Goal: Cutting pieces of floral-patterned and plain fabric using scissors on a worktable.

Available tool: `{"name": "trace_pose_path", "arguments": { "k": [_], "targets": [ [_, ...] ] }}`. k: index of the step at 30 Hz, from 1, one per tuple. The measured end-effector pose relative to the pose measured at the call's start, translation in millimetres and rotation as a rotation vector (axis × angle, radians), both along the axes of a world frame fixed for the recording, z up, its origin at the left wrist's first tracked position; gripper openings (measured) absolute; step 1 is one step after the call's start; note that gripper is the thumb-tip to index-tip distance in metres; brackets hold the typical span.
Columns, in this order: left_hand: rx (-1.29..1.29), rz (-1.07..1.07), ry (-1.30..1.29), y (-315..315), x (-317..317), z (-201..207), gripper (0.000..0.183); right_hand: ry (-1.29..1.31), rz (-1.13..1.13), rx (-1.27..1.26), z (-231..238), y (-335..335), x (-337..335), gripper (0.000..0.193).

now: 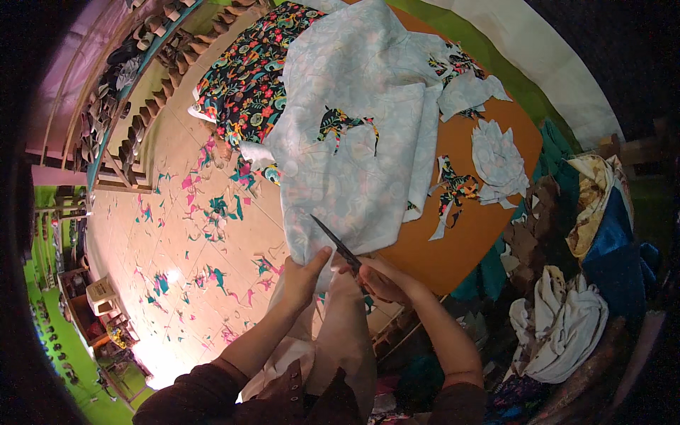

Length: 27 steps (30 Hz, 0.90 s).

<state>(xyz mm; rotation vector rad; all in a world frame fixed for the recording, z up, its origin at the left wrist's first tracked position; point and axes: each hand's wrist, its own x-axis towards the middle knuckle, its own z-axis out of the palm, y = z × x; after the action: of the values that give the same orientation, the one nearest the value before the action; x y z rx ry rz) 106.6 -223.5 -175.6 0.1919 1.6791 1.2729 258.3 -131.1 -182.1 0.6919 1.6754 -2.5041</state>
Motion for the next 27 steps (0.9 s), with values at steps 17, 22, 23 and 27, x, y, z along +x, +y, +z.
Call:
{"name": "trace_pose_path", "arguments": {
  "k": [17, 22, 23, 27],
  "targets": [
    [0.07, -0.031, -0.036, 0, -8, -3, 0.022, -0.002, -0.027, -0.245, -6, -5, -14, 0.072],
    [0.038, -0.069, -0.017, -1, -11, -3, 0.022, -0.015, -0.012, -0.222, -7, -6, -13, 0.067],
    [0.037, -0.071, -0.018, -1, -12, -4, 0.022, -0.024, -0.036, -0.212, -4, -6, -15, 0.066],
    [0.043, -0.167, 0.044, -2, -13, -7, 0.024, -0.017, -0.061, -0.228, -5, -9, -17, 0.066]
  ]
}}
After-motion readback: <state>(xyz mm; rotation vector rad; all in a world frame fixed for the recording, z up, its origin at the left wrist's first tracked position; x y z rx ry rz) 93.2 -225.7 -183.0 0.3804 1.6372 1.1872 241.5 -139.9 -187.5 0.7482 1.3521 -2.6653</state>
